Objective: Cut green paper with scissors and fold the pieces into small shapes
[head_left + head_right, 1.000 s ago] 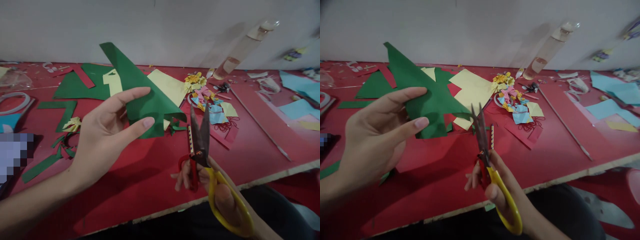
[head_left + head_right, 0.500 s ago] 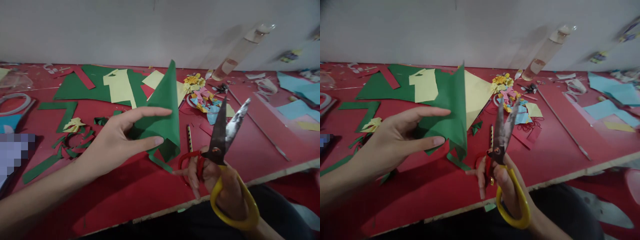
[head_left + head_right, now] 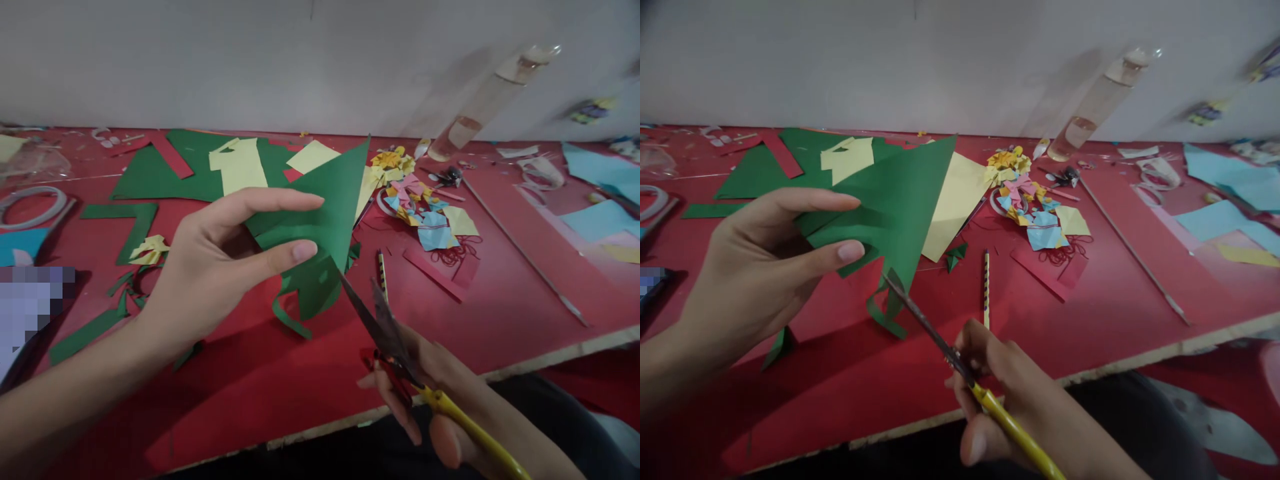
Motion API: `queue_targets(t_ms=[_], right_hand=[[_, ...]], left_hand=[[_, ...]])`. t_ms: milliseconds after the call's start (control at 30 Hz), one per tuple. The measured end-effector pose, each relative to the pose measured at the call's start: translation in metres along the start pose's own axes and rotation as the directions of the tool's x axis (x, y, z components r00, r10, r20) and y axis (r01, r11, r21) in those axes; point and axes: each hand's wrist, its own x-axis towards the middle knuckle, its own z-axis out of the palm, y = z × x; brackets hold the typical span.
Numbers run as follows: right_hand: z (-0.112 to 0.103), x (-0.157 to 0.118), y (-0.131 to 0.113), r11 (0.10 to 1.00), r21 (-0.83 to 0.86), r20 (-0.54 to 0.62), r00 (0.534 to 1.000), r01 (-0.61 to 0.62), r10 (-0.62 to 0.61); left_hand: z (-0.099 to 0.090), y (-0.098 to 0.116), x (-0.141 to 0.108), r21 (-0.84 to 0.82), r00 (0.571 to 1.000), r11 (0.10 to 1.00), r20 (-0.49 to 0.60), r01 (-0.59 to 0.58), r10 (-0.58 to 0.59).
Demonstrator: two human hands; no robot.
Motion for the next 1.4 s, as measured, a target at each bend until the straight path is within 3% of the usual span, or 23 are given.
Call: queue_targets(t_ms=[133,233,500,600,767,1067,1400], right_hand=[[0.002,0.003,0.000,0.998,0.044,0.006,0.999,-0.035,0.035],[0.004,0.005,-0.001,0.995,0.084,-0.013,0.998,-0.057,0.058],[0.005,0.006,-0.006,0.986,0.126,-0.002,0.994,-0.108,0.109],[0.007,0.006,-0.004,0.985,0.149,-0.019,0.995,-0.089,0.093],[0.007,0.007,-0.004,0.986,0.155,-0.016,0.998,-0.060,0.063],[0.004,0.009,-0.009,0.998,0.057,0.010,0.999,-0.041,0.040],[0.002,0.009,-0.011,0.998,0.000,0.039,0.998,-0.058,0.058]], left_hand=[[0.003,0.001,-0.002,0.002,0.998,0.999,-0.031,0.052,-0.052],[0.004,0.005,-0.003,0.026,0.998,0.998,0.013,0.061,-0.061],[-0.001,0.006,-0.003,0.283,0.981,0.957,0.162,0.056,-0.105],[-0.001,0.003,-0.003,0.264,0.971,0.964,0.221,0.031,-0.092],[-0.001,0.003,-0.004,0.187,0.934,0.976,0.316,0.108,-0.164],[-0.006,0.005,-0.002,0.343,0.922,0.939,0.367,-0.014,-0.120],[-0.009,0.011,0.000,0.392,0.881,0.920,0.442,-0.018,-0.171]])
